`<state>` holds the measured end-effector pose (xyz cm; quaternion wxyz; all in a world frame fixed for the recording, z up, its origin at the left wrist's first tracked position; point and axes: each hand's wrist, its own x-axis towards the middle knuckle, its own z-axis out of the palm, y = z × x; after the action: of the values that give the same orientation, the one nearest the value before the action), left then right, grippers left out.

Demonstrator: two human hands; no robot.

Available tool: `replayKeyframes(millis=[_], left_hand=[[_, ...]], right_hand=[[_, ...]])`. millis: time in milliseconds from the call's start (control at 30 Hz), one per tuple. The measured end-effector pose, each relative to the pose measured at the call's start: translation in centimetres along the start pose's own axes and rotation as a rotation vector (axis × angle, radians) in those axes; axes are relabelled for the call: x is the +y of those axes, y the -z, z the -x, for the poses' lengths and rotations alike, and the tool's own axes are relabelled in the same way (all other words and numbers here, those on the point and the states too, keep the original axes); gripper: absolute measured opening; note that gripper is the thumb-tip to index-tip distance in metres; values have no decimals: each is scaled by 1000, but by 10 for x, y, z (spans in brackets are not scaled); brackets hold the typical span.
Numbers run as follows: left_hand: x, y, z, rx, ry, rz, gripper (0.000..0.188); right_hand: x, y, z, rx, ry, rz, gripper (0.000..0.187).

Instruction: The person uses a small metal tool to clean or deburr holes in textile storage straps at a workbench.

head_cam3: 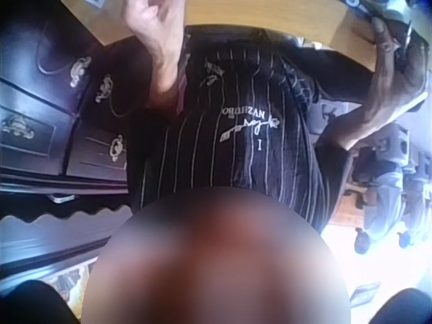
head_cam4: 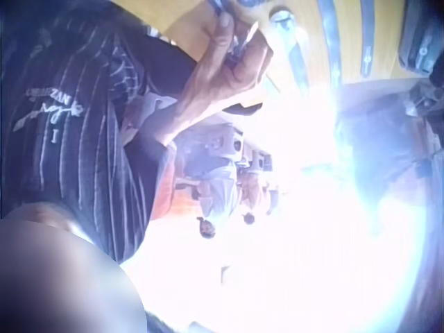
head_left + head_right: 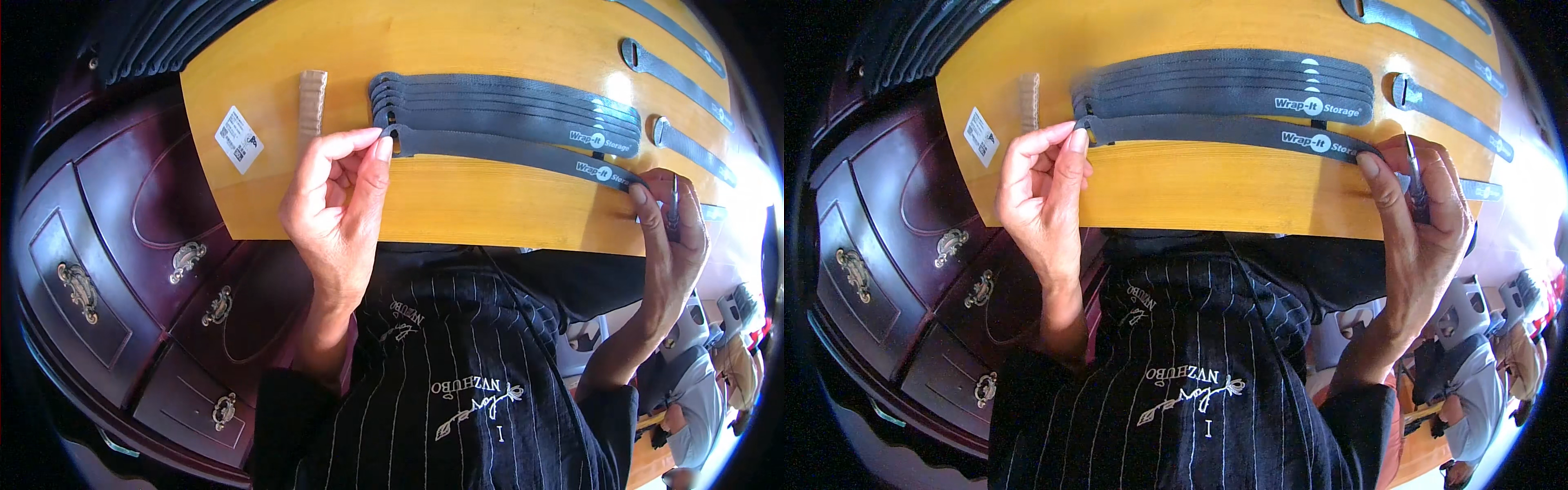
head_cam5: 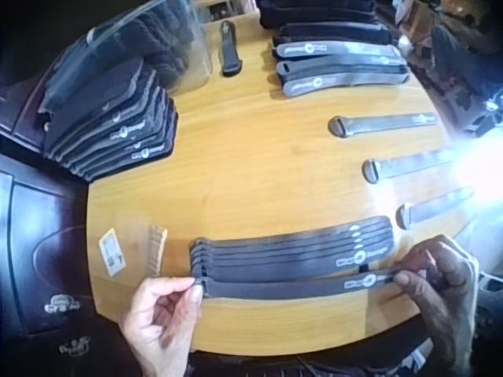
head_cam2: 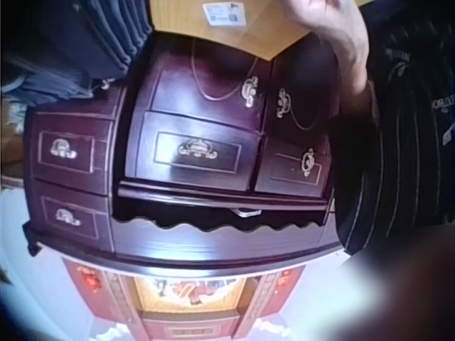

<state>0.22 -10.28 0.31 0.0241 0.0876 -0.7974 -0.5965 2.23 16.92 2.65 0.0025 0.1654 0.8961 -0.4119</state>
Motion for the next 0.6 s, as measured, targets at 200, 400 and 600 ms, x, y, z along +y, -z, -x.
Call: replayKeyframes(millis=[200, 400, 600], left_hand=[[0, -2, -3, 59, 10, -18, 14], [-4, -5, -3, 69, 9, -33, 13], [-2, -8, -3, 93, 47, -44, 12]], right_hand=[[-1, -3, -1, 23, -34, -12, 24], [-4, -4, -4, 18, -41, 32, 22], [0, -6, -5, 38, -27, 9, 21]])
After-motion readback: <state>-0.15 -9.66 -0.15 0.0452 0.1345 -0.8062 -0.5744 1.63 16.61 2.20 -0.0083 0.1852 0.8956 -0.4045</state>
